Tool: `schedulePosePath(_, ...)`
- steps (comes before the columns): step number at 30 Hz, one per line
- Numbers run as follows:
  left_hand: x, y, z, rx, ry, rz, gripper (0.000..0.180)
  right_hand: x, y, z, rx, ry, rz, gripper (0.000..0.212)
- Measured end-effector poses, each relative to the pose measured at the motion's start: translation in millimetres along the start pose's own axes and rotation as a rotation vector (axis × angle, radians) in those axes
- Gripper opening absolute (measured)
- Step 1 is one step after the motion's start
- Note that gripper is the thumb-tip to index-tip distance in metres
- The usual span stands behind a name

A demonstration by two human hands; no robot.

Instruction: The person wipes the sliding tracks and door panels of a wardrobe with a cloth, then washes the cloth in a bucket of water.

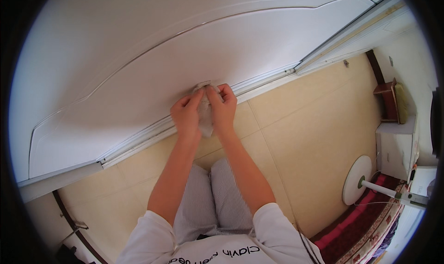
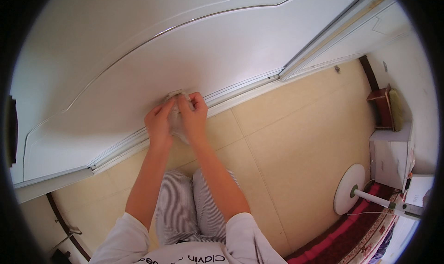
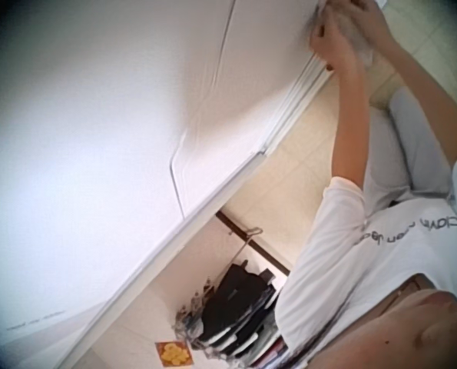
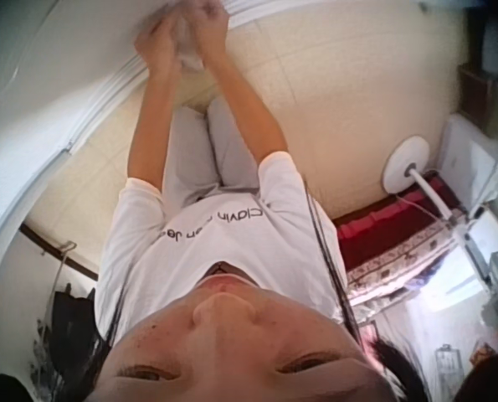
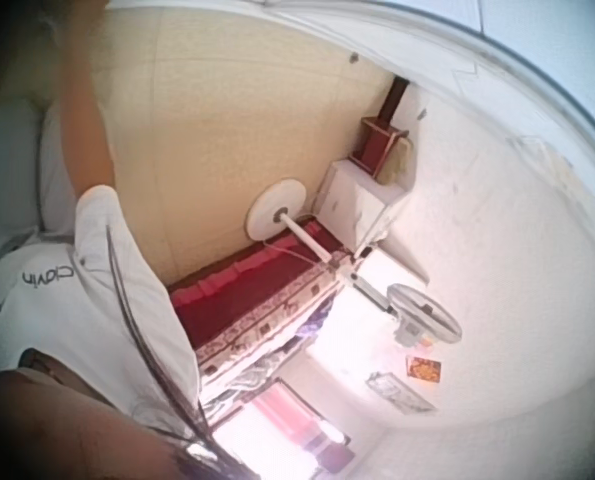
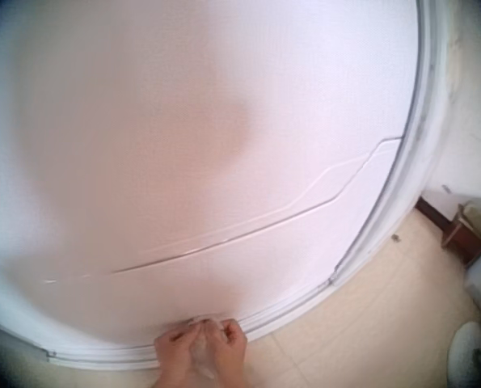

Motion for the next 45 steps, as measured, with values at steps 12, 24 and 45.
schedulePosePath(12, -8, 11, 7, -0.026, 0.088, -0.037, 0.017, 10, 9, -11, -0.017, 0.081, 0.093, 0.021)
schedulePosePath(24, -38, 19, 11, 0.084, 0.023, -0.247, 0.021, 32, 34, -39, 0.097, -0.097, 0.148, 0.021)
schedulePosePath(45, -74, 44, 37, 0.428, -0.202, -0.237, 0.030, 60, 57, -61, -0.033, 0.080, 0.233, 0.027)
Point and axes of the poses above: each hand's wrist, its own y-axis away from the middle knuckle, its own z-axis out of the back of the hand, x = y × z, the point moved 7 cm from there along -y, towards the middle knuckle, and after that the axes turned 9 degrees about x, right-handed, at the moved point
